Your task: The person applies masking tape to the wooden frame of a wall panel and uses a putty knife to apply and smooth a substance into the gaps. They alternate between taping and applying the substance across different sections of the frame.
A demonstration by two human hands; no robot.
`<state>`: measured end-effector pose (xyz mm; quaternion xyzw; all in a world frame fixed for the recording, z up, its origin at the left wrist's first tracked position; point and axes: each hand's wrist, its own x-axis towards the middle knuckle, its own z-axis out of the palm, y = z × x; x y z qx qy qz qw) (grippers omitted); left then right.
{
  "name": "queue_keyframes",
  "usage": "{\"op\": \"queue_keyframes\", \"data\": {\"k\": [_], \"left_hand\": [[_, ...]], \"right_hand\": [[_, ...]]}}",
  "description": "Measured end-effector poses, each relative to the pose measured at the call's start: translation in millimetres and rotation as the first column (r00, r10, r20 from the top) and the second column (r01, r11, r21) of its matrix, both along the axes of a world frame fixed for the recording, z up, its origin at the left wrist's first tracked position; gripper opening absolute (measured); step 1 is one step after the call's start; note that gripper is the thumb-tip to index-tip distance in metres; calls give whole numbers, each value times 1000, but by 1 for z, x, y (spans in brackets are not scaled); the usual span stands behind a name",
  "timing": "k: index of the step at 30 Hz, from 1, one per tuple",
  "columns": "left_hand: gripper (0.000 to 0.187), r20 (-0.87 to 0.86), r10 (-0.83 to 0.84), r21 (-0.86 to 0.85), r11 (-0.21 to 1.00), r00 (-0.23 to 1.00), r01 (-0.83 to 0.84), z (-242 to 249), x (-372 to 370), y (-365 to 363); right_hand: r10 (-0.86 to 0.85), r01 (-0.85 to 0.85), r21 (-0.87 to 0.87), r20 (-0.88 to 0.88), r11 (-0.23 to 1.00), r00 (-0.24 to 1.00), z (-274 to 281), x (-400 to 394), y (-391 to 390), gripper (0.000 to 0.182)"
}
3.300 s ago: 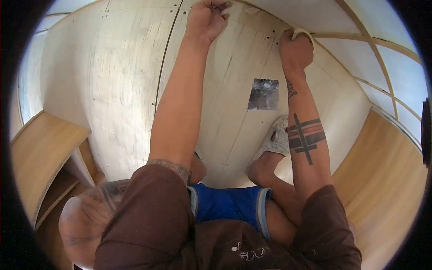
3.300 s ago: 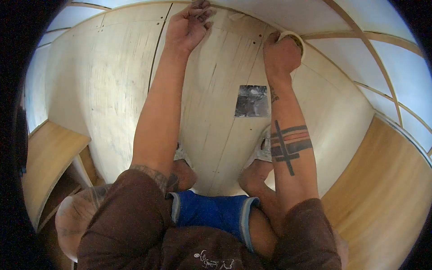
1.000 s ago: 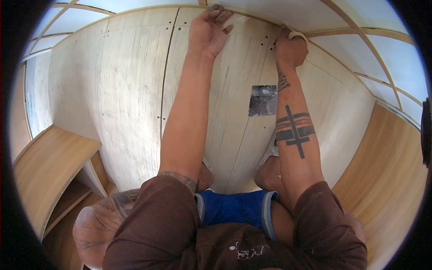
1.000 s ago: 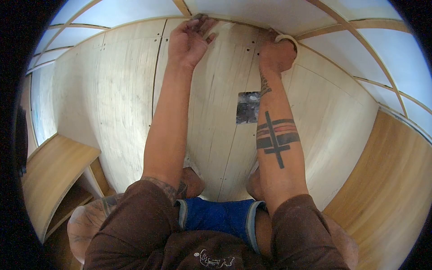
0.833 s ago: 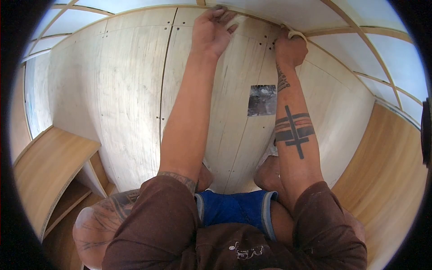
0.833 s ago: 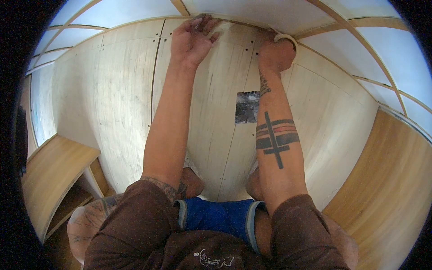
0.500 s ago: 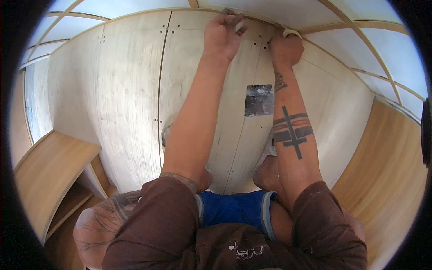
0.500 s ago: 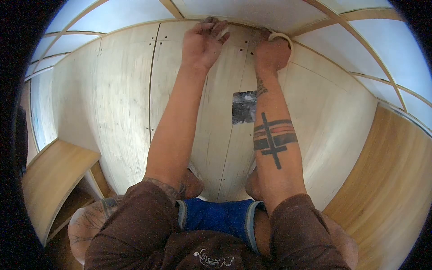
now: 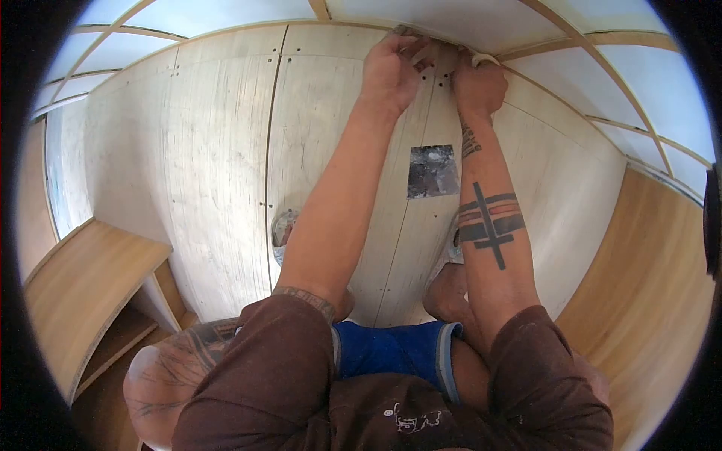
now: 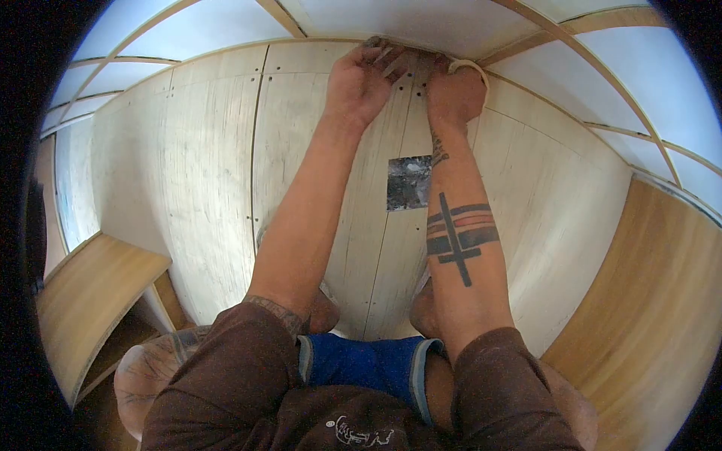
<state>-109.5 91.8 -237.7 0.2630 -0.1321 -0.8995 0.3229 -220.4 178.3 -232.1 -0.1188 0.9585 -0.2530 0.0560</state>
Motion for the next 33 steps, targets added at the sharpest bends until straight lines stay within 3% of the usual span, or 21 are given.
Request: {"op": "queue_keyframes", "data": {"k": [4,7,9,13,14,15,19,24,30,32,33], "left_hand": [[23,-46,-3,-20,1000,999,2,-9,0,-6],[25,25,-27,-1,1000,999,27,-8,8,-23],[30,126,111,-13,994,986,-110,-5,24,-43],[35,100,142,-44,989,985,-138,3,53,-69],[27,125,151,-38,988,981,-147,5,55,-72],[20,149,160,-29,987,976,-157,6,56,-72],[24,116,214,-142,970,970,-197,-7,54,-66],[27,112,210,-124,973,971,-196,-3,36,-39],[32,151,164,-112,983,975,-148,2,19,-22],[34,144,152,-77,987,978,-142,3,18,-20],[34,145,151,-77,987,978,-141,3,18,-21]], "right_hand": [[32,-33,57,34,998,999,7,-3,-1,63],[48,-51,81,44,995,998,6,-6,0,61],[41,-47,93,67,995,997,7,-8,0,61],[54,-60,59,89,996,995,-4,-14,3,59],[61,-64,40,81,997,995,-8,-16,5,58],[53,-57,42,82,997,995,-11,-16,8,58],[63,-65,33,64,997,996,0,-12,7,61],[34,-39,51,96,998,995,2,-14,2,65],[124,-126,42,42,991,991,6,-17,6,63],[144,-162,65,222,985,964,8,-25,9,62],[142,-160,65,223,985,964,4,-29,9,62]]}}
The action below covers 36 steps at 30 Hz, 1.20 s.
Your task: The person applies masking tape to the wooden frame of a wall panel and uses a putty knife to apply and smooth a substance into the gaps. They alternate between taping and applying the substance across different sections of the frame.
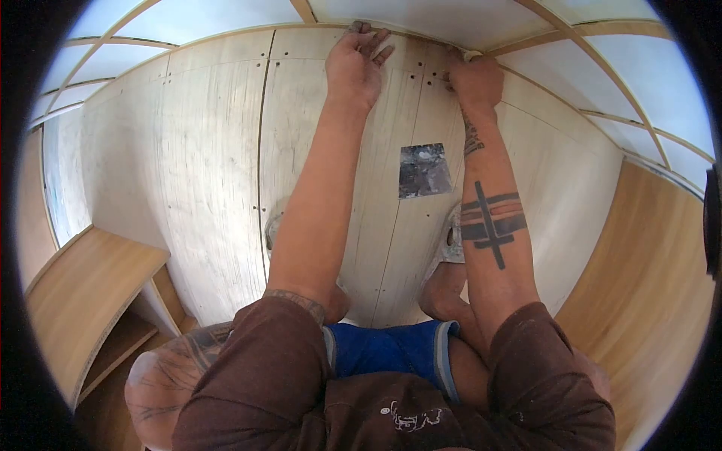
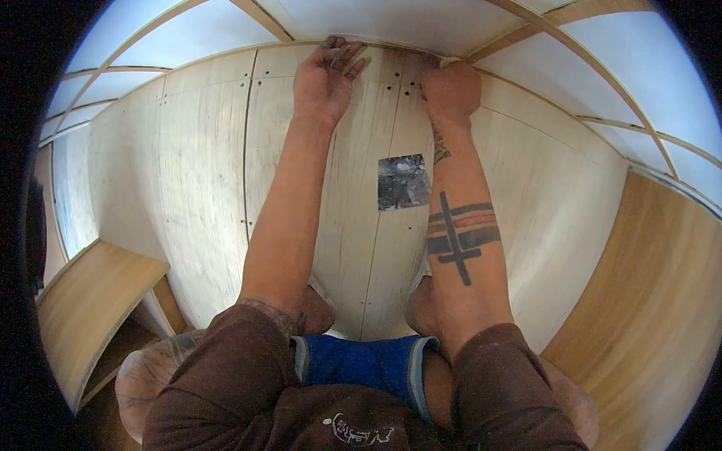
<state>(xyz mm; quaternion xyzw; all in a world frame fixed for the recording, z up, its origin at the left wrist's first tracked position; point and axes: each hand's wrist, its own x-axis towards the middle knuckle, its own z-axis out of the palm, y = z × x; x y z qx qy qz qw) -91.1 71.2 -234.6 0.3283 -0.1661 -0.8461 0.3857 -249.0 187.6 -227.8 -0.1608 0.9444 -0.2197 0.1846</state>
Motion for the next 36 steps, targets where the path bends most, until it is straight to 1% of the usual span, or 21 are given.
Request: {"op": "queue_keyframes", "data": {"k": [2,3,5,6,8,9,11,12,14,15,17,20,24,26,27,29,30,32,33,35,36], "left_hand": [[34,-38,-40,-29,999,998,39,-2,1,-1],[34,-38,-43,-28,999,998,42,-3,1,-1],[34,-34,-52,-34,998,998,50,-2,1,-1],[34,-34,-53,-33,998,998,52,-2,1,-1],[34,-32,-46,-28,999,998,45,-2,1,-2],[34,-32,-45,-27,999,998,45,-3,1,-2],[34,-47,-41,-28,999,998,40,-4,0,-2],[34,-46,-40,-27,999,998,39,-2,0,-2],[35,-15,-46,-23,999,999,46,0,0,-1],[35,-14,-45,-23,999,999,45,1,0,-1],[35,-25,-54,-16,998,998,54,-1,2,-2],[34,-30,-61,-14,998,998,61,-3,2,-4],[32,-14,-65,-22,998,998,64,-1,2,-4],[32,-3,-60,-26,998,998,60,0,2,-3],[32,-3,-60,-25,998,998,60,0,2,-3],[33,-17,-69,-32,997,997,68,0,2,-3],[33,-18,-68,-33,997,998,67,0,2,-4],[35,-15,-78,-26,997,997,78,0,2,-4],[35,-16,-78,-26,997,997,77,0,2,-4],[36,-13,-64,-26,998,998,64,1,1,-3],[36,-13,-65,-26,998,998,65,1,2,-4]], "right_hand": [[92,-90,40,-78,995,993,-7,-5,-1,62],[90,-87,42,-77,995,993,-11,-5,1,62],[51,-51,8,-240,999,970,-15,-2,1,64],[50,-50,8,-239,999,970,-12,-3,0,64],[61,-51,67,-167,996,984,-7,-3,-3,65],[62,-52,68,-167,996,984,-4,-4,-4,65],[66,-62,60,-64,996,996,3,-7,-5,61],[67,-64,61,-63,996,996,6,-7,-3,61],[175,-159,94,-194,983,965,9,-11,1,52],[176,-160,94,-193,983,965,8,-16,2,52],[184,-187,80,53,979,982,6,-28,0,57],[182,-181,134,3,974,983,2,-29,-2,59],[158,-155,84,-33,984,987,0,-22,-3,56],[213,-210,96,-19,973,977,0,-25,-3,52],[213,-210,96,-19,973,977,-1,-26,-4,52],[172,-170,82,-25,982,985,3,-22,-9,43],[173,-170,81,-25,982,985,7,-23,-10,43],[221,-227,87,72,970,973,18,-22,-9,36],[222,-227,87,72,970,972,20,-20,-9,36],[204,-202,84,-17,976,979,21,-18,-9,32],[204,-202,83,-17,976,979,23,-18,-8,32]]}}
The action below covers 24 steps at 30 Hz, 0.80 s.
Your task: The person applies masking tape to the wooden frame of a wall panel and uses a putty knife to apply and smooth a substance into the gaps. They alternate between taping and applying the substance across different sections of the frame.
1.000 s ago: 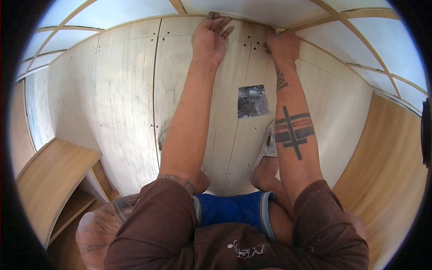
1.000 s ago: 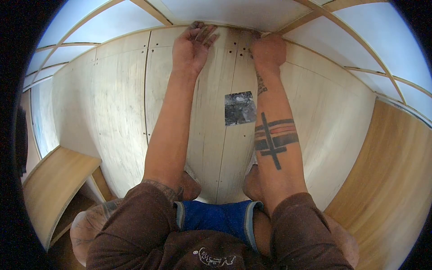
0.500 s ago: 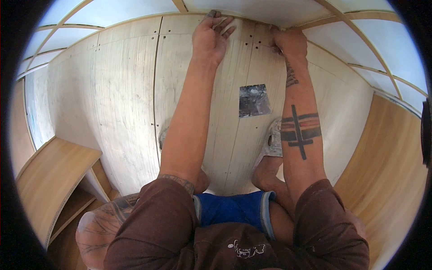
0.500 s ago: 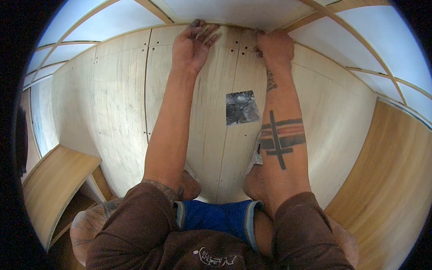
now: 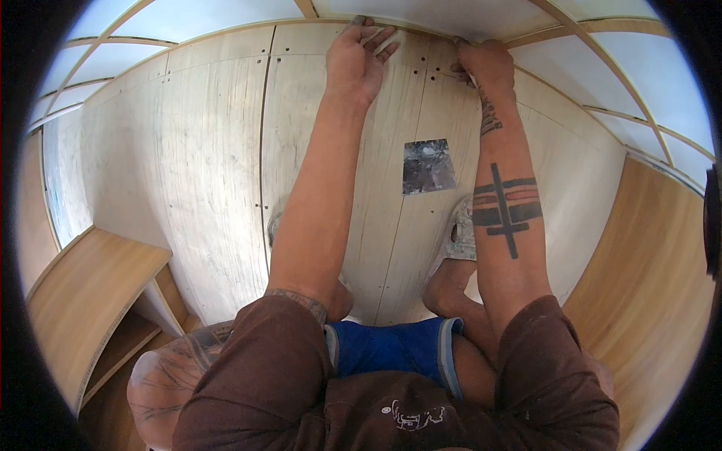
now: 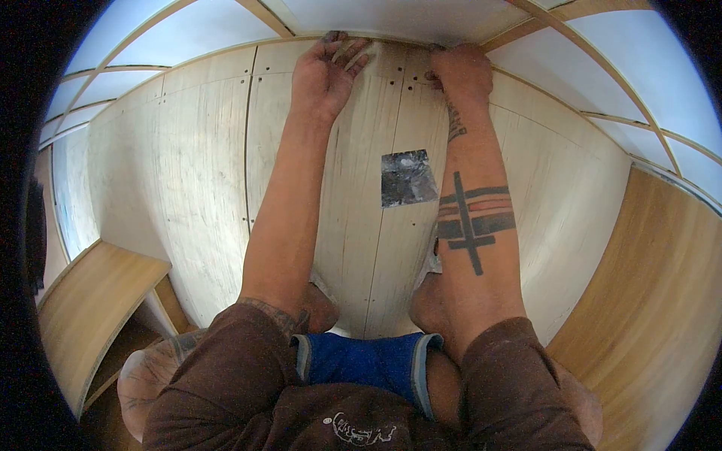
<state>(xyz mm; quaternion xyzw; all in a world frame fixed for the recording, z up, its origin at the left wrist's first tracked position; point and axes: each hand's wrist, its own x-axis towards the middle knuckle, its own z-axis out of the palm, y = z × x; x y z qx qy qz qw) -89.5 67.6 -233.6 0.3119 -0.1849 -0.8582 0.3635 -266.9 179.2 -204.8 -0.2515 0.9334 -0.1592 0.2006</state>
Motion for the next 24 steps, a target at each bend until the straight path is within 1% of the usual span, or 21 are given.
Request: {"op": "queue_keyframes", "data": {"k": [2,3,5,6,8,12,14,15,17,18,19,20,21,23,24], "left_hand": [[34,23,-5,18,1000,1000,5,2,0,0],[34,22,-7,18,1000,1000,7,3,0,1],[32,7,-74,20,997,997,74,4,-1,-1],[32,6,-72,18,997,997,72,5,-1,0],[29,39,-56,64,996,998,54,8,-4,2],[25,44,-37,13,999,998,36,14,-4,1],[22,23,-72,-7,997,997,73,10,0,-2],[22,25,-72,-7,997,997,72,7,1,-5],[20,19,-68,54,996,997,67,7,1,-8],[20,17,-71,55,996,997,70,7,1,-8],[20,40,-57,60,997,998,55,7,1,-7],[20,63,-41,63,997,997,37,8,1,-8],[20,62,-39,62,997,997,35,8,1,-10],[22,73,-74,0,997,995,75,7,4,-12],[22,75,-71,0,997,995,72,6,4,-12]], "right_hand": [[-26,33,-39,160,999,987,10,1,2,33],[-28,35,-39,159,999,987,10,1,2,33],[25,-25,-4,27,1000,999,5,-3,1,37],[27,-27,-6,26,1000,999,2,-2,1,37],[-37,37,-1,-140,999,989,-8,0,1,46],[10,-25,-74,-191,997,982,-24,-2,10,52],[-58,57,-15,-48,998,997,-13,2,8,59],[-57,56,-15,-46,998,997,-7,2,8,59],[-95,76,83,256,994,962,6,0,9,64],[-98,79,84,254,993,962,2,1,13,64],[-40,35,79,71,996,997,-7,3,17,63],[22,-13,82,-115,997,993,-8,5,18,62],[24,-14,81,-116,997,993,-6,7,18,62],[-58,60,13,-135,998,989,0,17,17,61],[-55,57,14,-132,998,990,4,18,15,61]]}}
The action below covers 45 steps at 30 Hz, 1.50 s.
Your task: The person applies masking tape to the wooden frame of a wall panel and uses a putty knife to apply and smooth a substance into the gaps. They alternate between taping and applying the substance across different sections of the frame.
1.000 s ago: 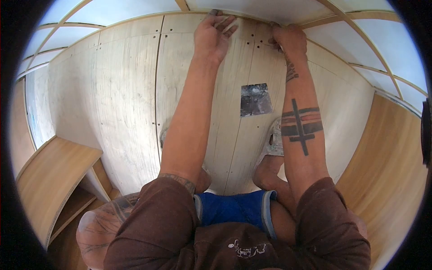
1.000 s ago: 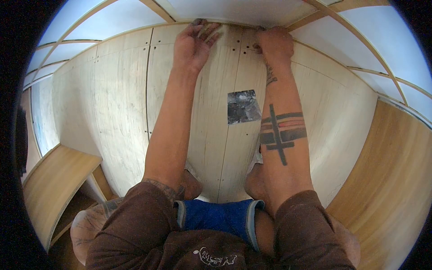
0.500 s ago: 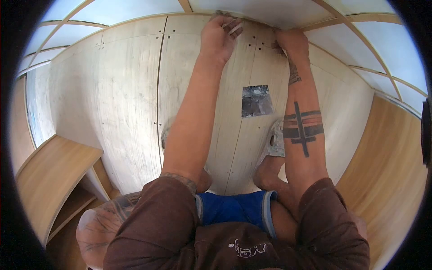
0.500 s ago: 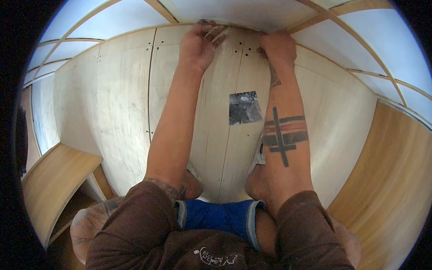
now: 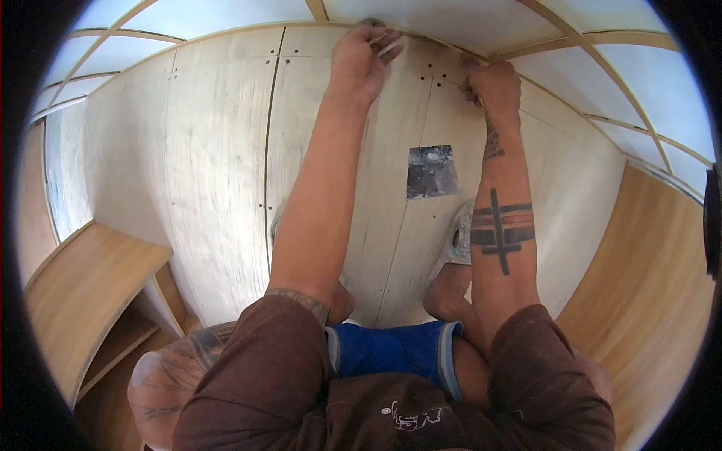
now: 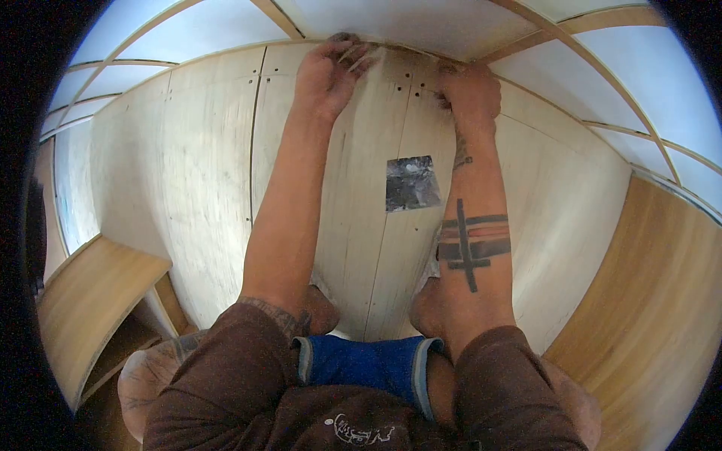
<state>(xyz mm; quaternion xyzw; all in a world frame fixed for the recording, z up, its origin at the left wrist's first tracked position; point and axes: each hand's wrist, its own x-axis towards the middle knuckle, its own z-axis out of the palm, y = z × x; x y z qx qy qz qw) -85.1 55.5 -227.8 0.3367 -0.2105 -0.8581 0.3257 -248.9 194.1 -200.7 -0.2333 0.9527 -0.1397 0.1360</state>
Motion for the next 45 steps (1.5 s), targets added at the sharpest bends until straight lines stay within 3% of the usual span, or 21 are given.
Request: {"op": "queue_keyframes", "data": {"k": [2,6,8,14,17,23,29,32,36,38,39,41,42,44,45], "left_hand": [[23,-4,7,-1,1000,1000,-7,-1,-2,0],[24,-46,7,19,1000,999,-6,-4,-4,2],[22,-27,12,35,999,1000,-11,-3,-4,1],[17,-18,16,17,1000,1000,-16,2,-3,4],[16,-22,14,46,999,1000,-13,3,-4,4],[18,-29,-3,7,1000,1000,3,0,-5,3],[18,-58,-12,-21,1000,998,11,4,-8,12],[15,-71,-3,-30,1000,997,1,6,-10,18],[10,-46,16,-20,1000,999,-17,9,-16,24],[13,-100,11,-75,997,995,-19,8,-21,31],[13,-102,9,-76,997,995,-16,8,-26,35],[20,-51,16,-286,958,999,-30,-2,-39,49],[20,-48,18,-290,956,999,-31,-7,-47,56],[26,329,213,-768,627,920,130,-14,-69,72],[26,328,220,-767,630,919,124,-10,-83,82]], "right_hand": [[-97,113,-48,254,992,962,13,0,-4,62],[-86,92,-43,133,995,987,-12,-8,-7,63],[-100,86,-120,-119,989,988,-15,1,-9,58],[-86,94,-69,113,993,990,2,-1,-10,50],[-85,93,-24,227,995,970,0,-10,-11,55],[-78,77,8,96,997,992,-5,-9,-13,49],[-119,128,-28,211,991,970,-5,-11,-13,50],[-107,114,-61,101,992,989,-10,-8,-13,46],[-112,117,-24,150,993,982,-12,-12,-13,47],[-121,122,-3,107,993,987,-29,-22,-13,60],[-123,124,-4,106,992,987,-33,-23,-12,60],[-109,109,-15,-32,994,994,-28,-16,-14,51],[-107,106,-19,-29,994,994,-22,-13,-14,51],[-144,139,50,111,989,983,-5,-7,-16,53],[-136,131,52,110,990,985,-6,-8,-17,53]]}}
